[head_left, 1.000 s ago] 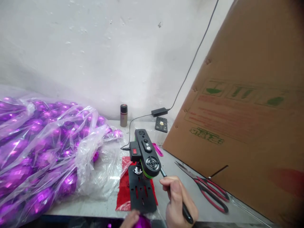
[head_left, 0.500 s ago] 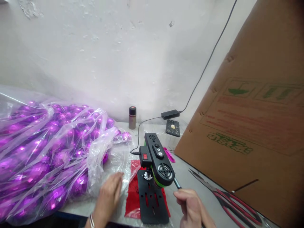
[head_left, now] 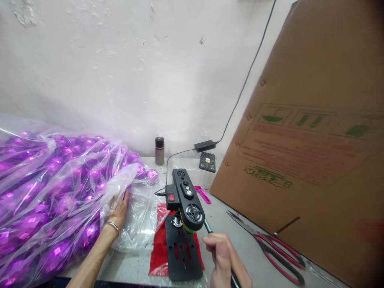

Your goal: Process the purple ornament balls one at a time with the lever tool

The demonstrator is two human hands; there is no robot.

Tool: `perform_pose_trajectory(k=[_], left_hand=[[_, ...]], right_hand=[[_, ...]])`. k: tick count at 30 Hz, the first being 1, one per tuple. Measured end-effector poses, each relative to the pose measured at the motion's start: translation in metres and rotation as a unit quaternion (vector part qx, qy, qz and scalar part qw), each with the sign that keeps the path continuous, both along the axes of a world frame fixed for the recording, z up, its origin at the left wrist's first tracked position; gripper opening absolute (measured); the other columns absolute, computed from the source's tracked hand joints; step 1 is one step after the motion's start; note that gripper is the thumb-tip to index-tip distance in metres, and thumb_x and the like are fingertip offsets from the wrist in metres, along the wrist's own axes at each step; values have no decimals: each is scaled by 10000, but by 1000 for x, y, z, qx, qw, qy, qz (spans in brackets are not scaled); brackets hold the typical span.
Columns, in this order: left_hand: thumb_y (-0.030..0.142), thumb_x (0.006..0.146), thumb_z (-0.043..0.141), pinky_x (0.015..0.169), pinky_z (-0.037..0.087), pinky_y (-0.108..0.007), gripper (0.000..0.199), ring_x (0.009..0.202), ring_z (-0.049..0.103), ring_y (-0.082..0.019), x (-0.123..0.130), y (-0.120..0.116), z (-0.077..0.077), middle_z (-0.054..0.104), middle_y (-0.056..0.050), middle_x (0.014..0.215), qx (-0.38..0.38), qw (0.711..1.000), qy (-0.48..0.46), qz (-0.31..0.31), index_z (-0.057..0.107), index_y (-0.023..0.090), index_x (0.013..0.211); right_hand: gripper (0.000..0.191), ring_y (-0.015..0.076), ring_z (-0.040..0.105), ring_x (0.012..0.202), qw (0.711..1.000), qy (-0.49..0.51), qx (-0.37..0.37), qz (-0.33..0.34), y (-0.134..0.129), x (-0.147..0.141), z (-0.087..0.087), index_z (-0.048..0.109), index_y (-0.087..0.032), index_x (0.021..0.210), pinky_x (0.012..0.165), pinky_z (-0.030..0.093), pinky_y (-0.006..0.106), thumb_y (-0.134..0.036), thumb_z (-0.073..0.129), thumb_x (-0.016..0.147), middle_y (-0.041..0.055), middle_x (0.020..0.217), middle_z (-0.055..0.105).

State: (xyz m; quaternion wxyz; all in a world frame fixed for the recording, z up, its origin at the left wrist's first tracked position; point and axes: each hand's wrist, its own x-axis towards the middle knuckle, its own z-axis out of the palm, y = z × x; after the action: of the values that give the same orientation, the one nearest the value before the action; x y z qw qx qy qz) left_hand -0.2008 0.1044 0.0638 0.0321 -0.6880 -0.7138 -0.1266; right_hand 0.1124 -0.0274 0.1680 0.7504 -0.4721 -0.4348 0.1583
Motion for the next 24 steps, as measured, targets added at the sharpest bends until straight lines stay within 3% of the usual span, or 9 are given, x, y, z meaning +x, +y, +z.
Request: perform_pose_trajectory(k=[5, 7, 8, 10, 14, 15, 17, 19, 24], left_hand=[[272, 870, 669, 1143, 567, -646, 724, 1321, 727, -448, 15, -16, 16, 697, -259, 1486, -10, 996, -84, -34, 564, 133, 1573], [428, 844, 756, 1132, 587, -601, 815, 1272, 750, -415, 33, -30, 23, 701, -226, 1473, -15, 976, -212, -45, 512, 167, 1578], [505, 813, 801, 1142, 588, -583, 857, 1271, 752, -405, 44, -39, 25, 716, -208, 1447, -24, 950, -309, -41, 510, 181, 1551], [614, 768, 853, 1140, 602, -535, 874, 1288, 749, -390, 66, -56, 27, 744, -182, 1400, -48, 850, -525, -15, 541, 199, 1471], [638, 833, 821, 959, 687, -486, 697, 1178, 799, -362, 105, -85, 18, 805, -159, 1304, -100, 580, -805, 70, 640, 196, 1342], [600, 843, 827, 903, 700, -477, 650, 1124, 816, -356, 111, -90, 15, 822, -158, 1263, -105, 529, -837, 92, 658, 190, 1319], [493, 844, 855, 799, 704, -422, 559, 1015, 837, -326, 121, -97, 9, 846, -144, 1174, -109, 467, -868, 129, 683, 186, 1278], [401, 820, 885, 714, 676, -334, 500, 914, 838, -275, 128, -101, 5, 856, -114, 1093, -110, 451, -872, 154, 705, 186, 1234], [396, 743, 979, 746, 672, -294, 591, 922, 841, -245, 140, -106, 1, 866, -56, 1075, -112, 482, -861, 121, 730, 221, 1250]], right_hand=[[444, 150, 678, 642, 988, -127, 69, 44, 7, 21, -9, 781, -227, 839, 594, 494, 251, -403, 550, 1176, 24, 758, 750], [418, 151, 694, 657, 985, -149, 74, 45, 8, 25, -10, 774, -227, 865, 590, 499, 246, -354, 530, 1180, 25, 771, 757], [413, 153, 698, 662, 985, -152, 74, 43, 8, 26, -11, 769, -227, 870, 591, 503, 247, -340, 522, 1181, 25, 773, 757], [415, 156, 694, 652, 984, -158, 75, 41, 8, 26, -11, 764, -224, 864, 585, 505, 251, -330, 517, 1180, 27, 767, 755], [408, 157, 681, 623, 985, -153, 68, 34, 9, 22, -4, 763, -218, 856, 571, 505, 257, -328, 532, 1173, 30, 757, 750], [403, 154, 676, 617, 986, -149, 67, 35, 9, 22, 0, 761, -217, 856, 564, 500, 255, -329, 537, 1172, 29, 754, 748], [406, 144, 661, 598, 987, -141, 68, 40, 9, 21, 10, 749, -219, 844, 549, 488, 247, -334, 540, 1173, 18, 734, 732], [418, 129, 644, 579, 987, -138, 69, 47, 9, 20, 21, 727, -222, 821, 544, 479, 234, -335, 538, 1177, 0, 704, 706], [404, 106, 639, 581, 984, -156, 56, 61, 10, 23, 37, 704, -227, 824, 567, 485, 210, -298, 531, 1183, -22, 699, 684]])
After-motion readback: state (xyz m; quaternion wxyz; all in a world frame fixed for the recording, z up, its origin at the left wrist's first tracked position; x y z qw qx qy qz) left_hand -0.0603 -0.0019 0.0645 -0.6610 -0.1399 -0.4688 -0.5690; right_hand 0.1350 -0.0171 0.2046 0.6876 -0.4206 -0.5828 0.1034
